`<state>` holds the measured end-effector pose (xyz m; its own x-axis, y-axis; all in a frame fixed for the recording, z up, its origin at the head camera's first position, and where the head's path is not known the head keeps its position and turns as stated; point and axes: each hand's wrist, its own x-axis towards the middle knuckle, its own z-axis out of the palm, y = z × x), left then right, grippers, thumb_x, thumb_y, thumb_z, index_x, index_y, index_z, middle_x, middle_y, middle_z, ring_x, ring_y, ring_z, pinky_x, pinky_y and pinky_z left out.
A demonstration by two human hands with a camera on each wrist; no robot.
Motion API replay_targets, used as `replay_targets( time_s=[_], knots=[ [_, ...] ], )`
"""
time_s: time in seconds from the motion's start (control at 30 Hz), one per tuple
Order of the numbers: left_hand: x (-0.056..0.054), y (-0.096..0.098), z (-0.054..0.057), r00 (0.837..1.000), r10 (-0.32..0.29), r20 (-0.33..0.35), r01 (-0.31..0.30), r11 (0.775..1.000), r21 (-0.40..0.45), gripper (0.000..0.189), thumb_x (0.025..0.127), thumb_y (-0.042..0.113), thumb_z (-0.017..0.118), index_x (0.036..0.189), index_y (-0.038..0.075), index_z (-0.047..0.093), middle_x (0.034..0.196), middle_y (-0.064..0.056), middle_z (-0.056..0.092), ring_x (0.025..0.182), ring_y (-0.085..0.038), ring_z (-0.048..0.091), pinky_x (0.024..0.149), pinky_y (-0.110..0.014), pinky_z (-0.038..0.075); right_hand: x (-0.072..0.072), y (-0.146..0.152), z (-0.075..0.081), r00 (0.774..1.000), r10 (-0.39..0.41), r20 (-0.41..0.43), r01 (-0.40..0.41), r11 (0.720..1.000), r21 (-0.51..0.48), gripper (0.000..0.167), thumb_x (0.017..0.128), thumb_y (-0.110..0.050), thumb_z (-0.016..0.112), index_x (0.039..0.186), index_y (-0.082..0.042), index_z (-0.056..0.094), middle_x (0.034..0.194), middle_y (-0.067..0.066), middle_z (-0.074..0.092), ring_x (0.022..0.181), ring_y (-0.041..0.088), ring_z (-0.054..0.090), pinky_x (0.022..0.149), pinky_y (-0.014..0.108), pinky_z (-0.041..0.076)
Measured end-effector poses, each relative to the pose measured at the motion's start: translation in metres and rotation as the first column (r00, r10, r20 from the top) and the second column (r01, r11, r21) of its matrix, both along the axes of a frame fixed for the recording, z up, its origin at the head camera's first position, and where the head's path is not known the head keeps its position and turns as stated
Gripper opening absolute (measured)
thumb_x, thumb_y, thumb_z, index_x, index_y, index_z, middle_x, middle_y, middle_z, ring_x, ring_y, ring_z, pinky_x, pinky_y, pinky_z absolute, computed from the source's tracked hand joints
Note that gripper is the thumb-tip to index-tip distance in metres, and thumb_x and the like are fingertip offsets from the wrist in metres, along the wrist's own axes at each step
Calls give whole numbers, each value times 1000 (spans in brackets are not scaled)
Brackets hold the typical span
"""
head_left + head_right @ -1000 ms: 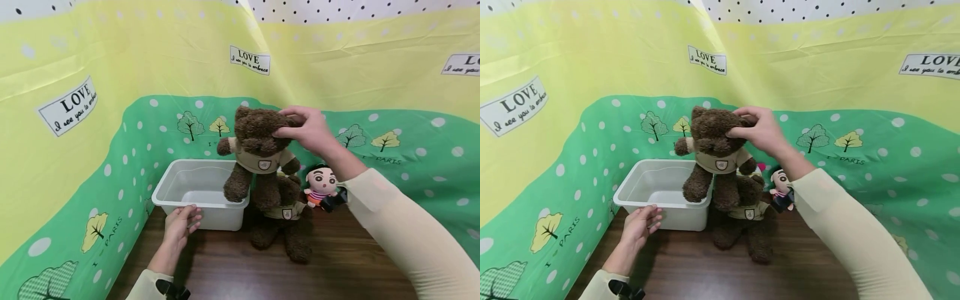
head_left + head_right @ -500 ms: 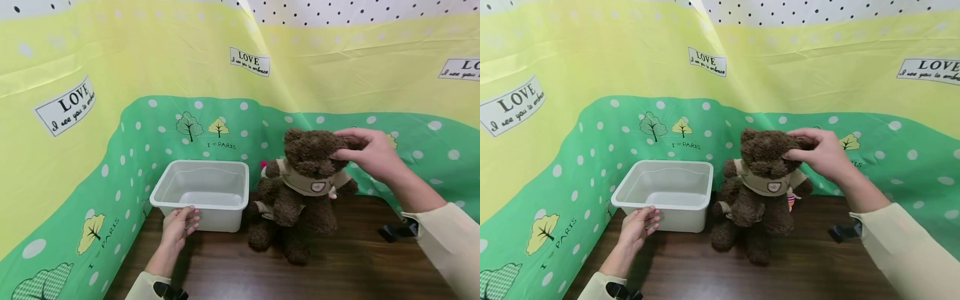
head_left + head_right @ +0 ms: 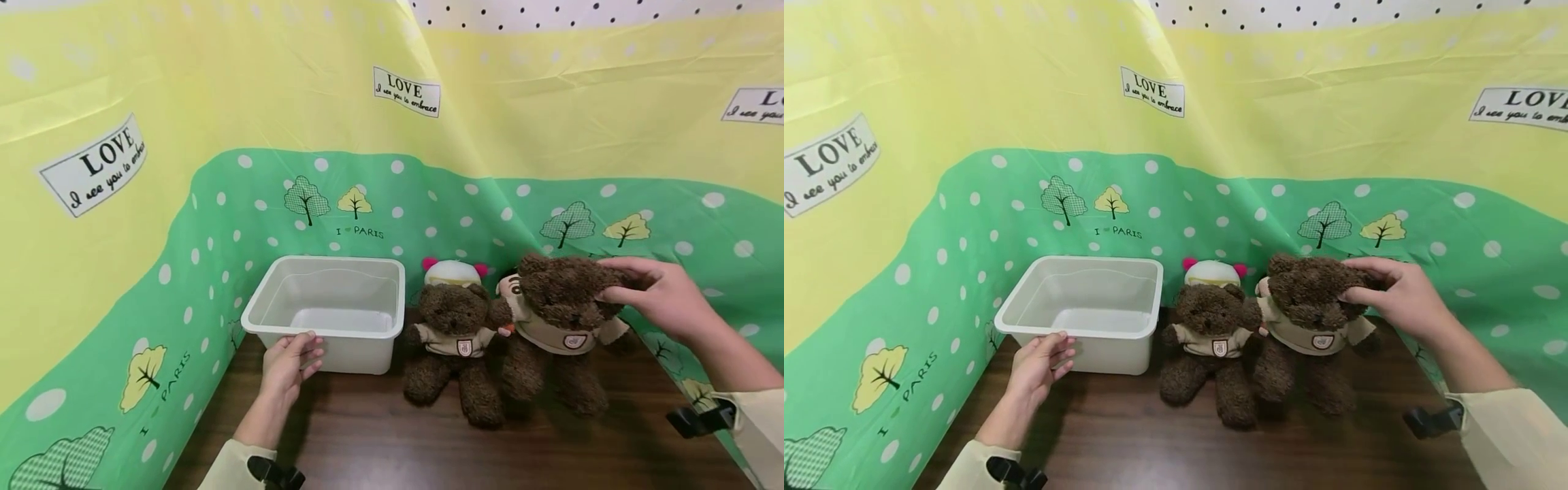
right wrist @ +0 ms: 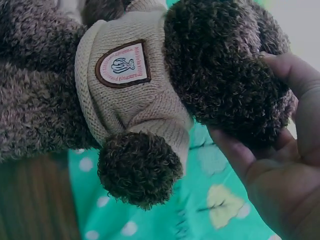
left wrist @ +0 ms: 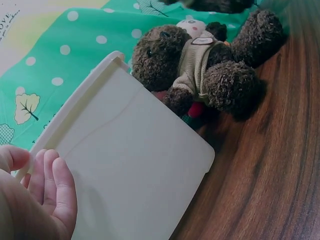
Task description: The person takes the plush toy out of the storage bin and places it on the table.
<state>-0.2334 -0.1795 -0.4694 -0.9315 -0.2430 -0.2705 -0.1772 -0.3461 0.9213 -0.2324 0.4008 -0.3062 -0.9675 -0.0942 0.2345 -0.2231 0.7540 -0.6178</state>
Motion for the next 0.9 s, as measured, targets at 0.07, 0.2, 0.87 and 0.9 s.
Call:
replay_targets(
  time_s=[0.07, 0.2, 0.87, 0.9],
  knots=[
    [0, 0, 0, 1000, -3, -5, 3, 1000, -5, 20, 94, 19, 72, 106, 8, 61, 85, 4, 77, 73, -12, 72, 65, -27, 60, -1, 10, -11, 1000, 10, 9, -10, 1000, 1, 48, 95, -22, 75, 141, -14, 61, 91, -14, 69, 78, 5, 60, 57, 29, 46],
    [-1, 0, -1, 1000, 8, -6, -8, 1000, -1, 19, 93, 18, 72, 106, 8, 61, 84, 3, 77, 73, -12, 72, 65, -27, 60, -4, 26, -37, 999, 53, 12, -52, 998, -30, 45, 95, -17, 74, 139, -12, 62, 92, -13, 70, 78, 6, 62, 58, 28, 50],
    [1, 1, 1, 1000, 18, -3, -18, 1000, -11, 19, 93, 16, 72, 104, 7, 60, 83, 2, 77, 71, -12, 72, 63, -28, 60, -17, 30, -126, 972, 176, 153, -165, 983, -79, 55, 93, -12, 75, 142, 1, 55, 144, 31, 50, 58, -2, 44, 46, 34, 44],
    [2, 1, 1, 1000, 21, -1, -21, 1000, -8, 18, 92, 16, 72, 104, 7, 61, 83, 2, 77, 71, -12, 72, 63, -28, 60, -18, 29, -128, 968, 180, 176, -166, 982, -93, 56, 93, -10, 74, 144, 2, 53, 146, 36, 46, 50, 4, 39, 43, 36, 43]
  ],
)
